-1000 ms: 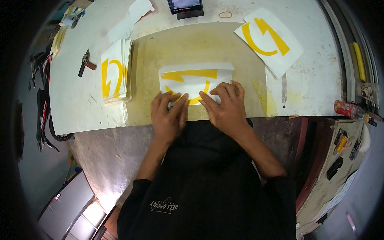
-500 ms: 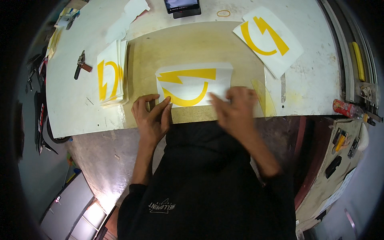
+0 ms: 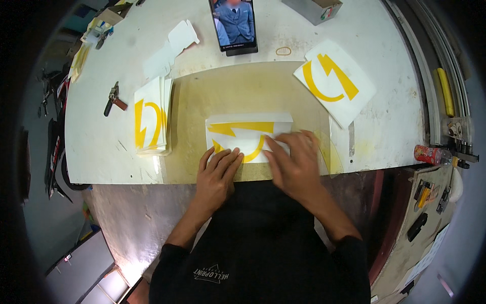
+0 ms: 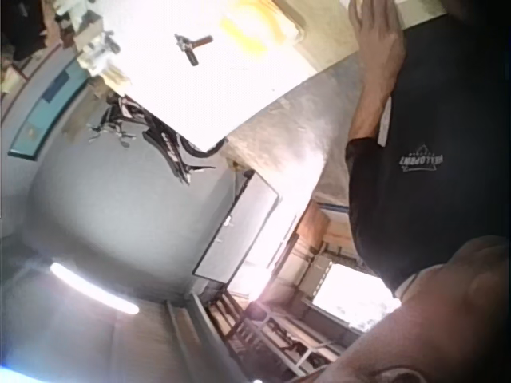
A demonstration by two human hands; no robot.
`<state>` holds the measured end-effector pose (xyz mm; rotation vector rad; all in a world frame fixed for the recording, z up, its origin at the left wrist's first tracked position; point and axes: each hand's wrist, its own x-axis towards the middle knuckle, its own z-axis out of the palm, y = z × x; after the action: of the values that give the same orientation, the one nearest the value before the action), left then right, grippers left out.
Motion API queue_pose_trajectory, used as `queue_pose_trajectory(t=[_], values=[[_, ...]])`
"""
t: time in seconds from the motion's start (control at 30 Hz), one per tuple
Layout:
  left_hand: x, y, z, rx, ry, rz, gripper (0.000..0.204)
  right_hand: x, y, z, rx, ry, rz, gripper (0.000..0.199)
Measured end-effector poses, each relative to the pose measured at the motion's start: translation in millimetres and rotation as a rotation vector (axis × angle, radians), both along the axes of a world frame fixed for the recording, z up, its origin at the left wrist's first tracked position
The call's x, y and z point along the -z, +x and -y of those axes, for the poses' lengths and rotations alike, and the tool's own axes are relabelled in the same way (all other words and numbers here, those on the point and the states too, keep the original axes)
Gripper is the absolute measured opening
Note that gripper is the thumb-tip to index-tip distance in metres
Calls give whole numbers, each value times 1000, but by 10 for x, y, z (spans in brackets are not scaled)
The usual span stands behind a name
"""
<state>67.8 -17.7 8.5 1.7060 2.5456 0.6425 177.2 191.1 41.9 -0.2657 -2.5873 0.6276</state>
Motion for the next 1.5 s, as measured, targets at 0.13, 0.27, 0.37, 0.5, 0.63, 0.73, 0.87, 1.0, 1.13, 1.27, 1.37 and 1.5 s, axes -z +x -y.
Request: queue_pose_trajectory(t=[0.13,0.27,0.37,0.5,0.63,0.73,0.87,1.0,1.13,1.27,1.37,1.5], values=[[-104,59,-76,-63,-14,30,52,60,-507,-37,-145,26,-61,27],[91,66,-101,-120,24,1,43,138,-617,-161,-219,106,13,21],[129,7,-168,-126,-27,9,41,292,-834,-312,-155,121,19,17],[-42,-163,-267,-142,-67,87,55,463,-881,-297,-93,124,68,17],[-40,-298,-264,-129,-167,123,81,408,-764,19,-71,175,52,31],[-28,-338,-261,-118,-206,134,83,416,-565,208,-200,46,189,49],[-58,-348,-231,-122,-215,135,87,451,-147,-213,-68,121,312,57],[-24,-443,-280,-93,-222,106,88,386,-75,-248,12,173,331,56],[0,-447,-241,-84,-235,89,87,348,348,-383,234,14,140,54],[35,-451,-223,-68,-226,75,88,198,898,-537,605,-49,426,43],[10,-452,-219,-60,-215,74,89,301,931,-465,639,-436,253,36],[-7,-456,-229,-53,-227,58,92,265,427,-159,431,-691,-172,31]])
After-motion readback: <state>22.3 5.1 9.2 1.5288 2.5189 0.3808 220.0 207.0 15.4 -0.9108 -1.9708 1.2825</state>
